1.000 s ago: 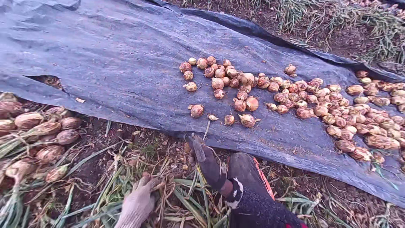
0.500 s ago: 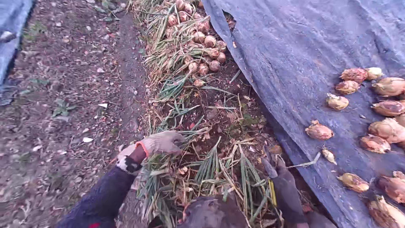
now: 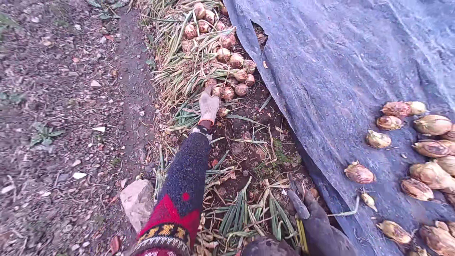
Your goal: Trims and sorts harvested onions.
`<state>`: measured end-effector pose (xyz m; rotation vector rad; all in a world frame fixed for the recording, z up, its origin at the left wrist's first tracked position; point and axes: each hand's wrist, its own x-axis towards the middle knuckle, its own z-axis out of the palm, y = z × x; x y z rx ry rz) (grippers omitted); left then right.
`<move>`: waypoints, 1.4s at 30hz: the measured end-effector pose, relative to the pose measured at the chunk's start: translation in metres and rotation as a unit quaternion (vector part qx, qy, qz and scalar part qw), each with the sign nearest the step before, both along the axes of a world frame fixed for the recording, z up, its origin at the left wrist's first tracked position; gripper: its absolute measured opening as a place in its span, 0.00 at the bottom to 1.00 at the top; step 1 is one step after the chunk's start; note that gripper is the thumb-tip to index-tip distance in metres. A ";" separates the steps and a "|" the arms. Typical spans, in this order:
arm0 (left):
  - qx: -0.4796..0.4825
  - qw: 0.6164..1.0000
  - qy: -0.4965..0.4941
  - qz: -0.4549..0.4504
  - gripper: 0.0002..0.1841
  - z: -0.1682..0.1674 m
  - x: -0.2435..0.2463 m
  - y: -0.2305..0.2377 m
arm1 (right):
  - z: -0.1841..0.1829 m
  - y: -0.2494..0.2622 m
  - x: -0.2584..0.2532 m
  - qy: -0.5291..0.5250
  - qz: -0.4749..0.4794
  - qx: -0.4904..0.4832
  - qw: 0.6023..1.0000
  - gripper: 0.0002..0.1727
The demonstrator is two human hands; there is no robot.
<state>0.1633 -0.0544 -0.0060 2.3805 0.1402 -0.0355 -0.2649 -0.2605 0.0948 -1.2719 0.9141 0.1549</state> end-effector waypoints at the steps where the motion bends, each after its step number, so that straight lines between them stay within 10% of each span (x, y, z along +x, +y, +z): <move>1: -0.116 0.993 0.023 0.012 0.27 0.001 -0.003 0.004 | 0.001 -0.005 0.007 -0.006 0.009 0.005 1.000 0.25; 4: -0.419 0.898 0.132 -0.011 0.32 0.000 -0.048 0.011 | -0.014 -0.012 0.029 -0.028 0.047 -0.041 0.998 0.30; 8: -0.494 0.801 0.292 -0.169 0.35 0.037 -0.138 0.005 | -0.037 -0.013 0.079 -0.085 0.106 -0.019 0.991 0.34; 14: -0.325 0.802 0.443 -0.234 0.31 0.089 -0.219 -0.037 | -0.050 -0.011 0.113 -0.125 0.092 0.074 0.985 0.26; 20: -0.087 0.879 0.328 -0.335 0.33 0.131 -0.202 -0.083 | -0.030 -0.051 0.121 -0.068 0.050 0.177 0.981 0.24; 23: 0.088 0.931 0.277 -0.219 0.35 0.144 -0.172 -0.096 | 0.016 -0.085 0.129 -0.140 0.021 0.178 0.974 0.24; 28: -0.136 0.948 0.288 0.021 0.26 0.190 -0.097 -0.099 | 0.075 -0.130 0.158 -0.089 0.068 0.026 0.993 0.24; 31: -0.007 0.950 0.272 -0.154 0.15 0.231 -0.087 -0.147 | 0.062 -0.130 0.178 -0.003 0.188 0.115 0.975 0.36; 35: 0.170 0.840 0.219 -0.467 0.15 0.242 -0.099 -0.192 | 0.010 -0.099 0.181 0.006 0.028 0.422 0.906 0.30; 42: 0.083 0.828 0.110 -0.544 0.13 0.187 -0.083 -0.225 | 0.014 -0.141 0.198 -0.136 -0.132 0.581 0.791 0.35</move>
